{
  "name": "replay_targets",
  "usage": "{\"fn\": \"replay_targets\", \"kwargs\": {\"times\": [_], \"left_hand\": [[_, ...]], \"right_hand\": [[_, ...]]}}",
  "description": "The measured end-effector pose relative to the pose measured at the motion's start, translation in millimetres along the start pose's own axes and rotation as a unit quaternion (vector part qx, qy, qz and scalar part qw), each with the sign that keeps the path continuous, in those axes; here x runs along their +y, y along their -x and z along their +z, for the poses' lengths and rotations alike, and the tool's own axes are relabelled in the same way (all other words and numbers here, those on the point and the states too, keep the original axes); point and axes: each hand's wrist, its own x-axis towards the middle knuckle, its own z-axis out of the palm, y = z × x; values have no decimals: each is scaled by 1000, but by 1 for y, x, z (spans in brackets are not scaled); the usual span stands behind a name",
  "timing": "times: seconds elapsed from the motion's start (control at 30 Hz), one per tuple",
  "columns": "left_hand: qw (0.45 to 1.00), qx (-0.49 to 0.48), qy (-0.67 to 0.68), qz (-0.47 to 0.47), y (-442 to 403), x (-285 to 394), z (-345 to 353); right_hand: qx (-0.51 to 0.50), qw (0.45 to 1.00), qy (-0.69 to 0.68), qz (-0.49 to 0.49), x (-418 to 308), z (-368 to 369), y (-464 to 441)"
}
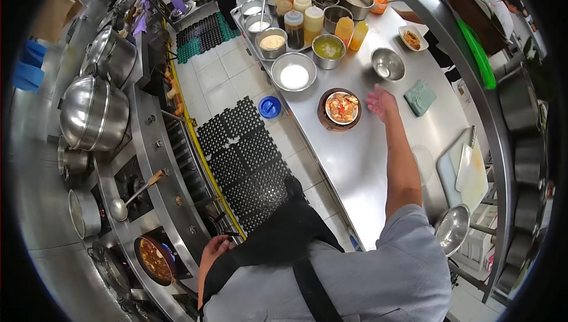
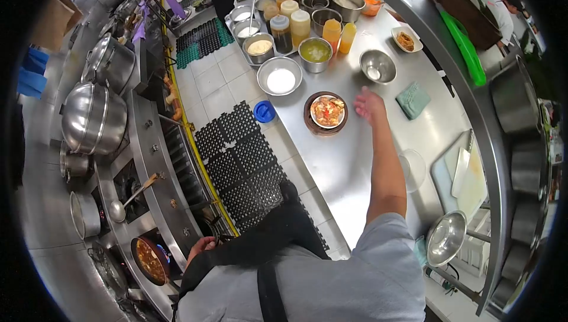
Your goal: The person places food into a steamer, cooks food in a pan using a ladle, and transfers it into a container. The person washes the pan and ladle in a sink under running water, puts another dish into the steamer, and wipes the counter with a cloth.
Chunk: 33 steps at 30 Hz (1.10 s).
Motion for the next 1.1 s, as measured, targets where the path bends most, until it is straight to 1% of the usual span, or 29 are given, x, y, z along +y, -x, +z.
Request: {"fn": "replay_targets", "kwargs": {"times": [0.07, 0.13, 0.17, 0.27, 0.37, 0.47, 0.5, 0.63, 0.7, 0.77, 0.8, 0.87, 0.9, 0.93, 0.97, 1.07, 1.1], "left_hand": [[999, -26, -39, 4, -18, 3, 5], [995, -58, -81, 2, -35, 3, 6], [995, -69, -78, -5, -37, 7, 8], [993, -97, -68, -11, -45, 50, 21], [992, -103, -75, 5, -52, 64, 17], [992, -93, -78, 27, -68, 59, 9], [992, -95, -75, 32, -74, 59, 6], [989, -93, -91, 73, -94, 56, 1], [992, -106, -47, 48, -115, 40, -2], [991, -131, -9, 14, -129, 35, -7], [991, -127, -22, 20, -137, 30, -12], [991, -118, -41, 42, -158, 17, -11], [983, -127, -89, 94, -150, 29, -10], [984, -122, -87, 96, -148, 37, -10], [985, -118, -85, 97, -147, 41, -11], [986, -110, -83, 89, -133, 61, -13], [987, -105, -84, 83, -129, 65, -13]], "right_hand": [[-80, 983, 164, 30, -3, 3, 4], [-102, 960, 260, -27, -8, 15, 18], [-113, 943, 308, -56, -8, 20, 22], [-175, 873, 403, -211, -2, 31, -15], [-265, 850, 411, -195, -16, 71, -13], [-263, 769, 553, -185, -28, 97, 5], [-239, 764, 556, -223, -27, 97, 5], [-190, 705, 637, -247, -29, 71, 13], [-173, 677, 671, -249, -28, 46, 19], [-162, 623, 732, -225, -26, 27, 34], [-156, 595, 759, -211, -24, 18, 44], [-177, 583, 769, -193, -8, 0, 52], [-186, 575, 774, -188, -6, -8, 56], [-177, 620, 729, -230, -4, -11, 67], [-194, 653, 692, -237, -3, -11, 68], [-218, 660, 693, -190, -1, -2, 68], [-222, 648, 699, -207, -2, -3, 65]]}}
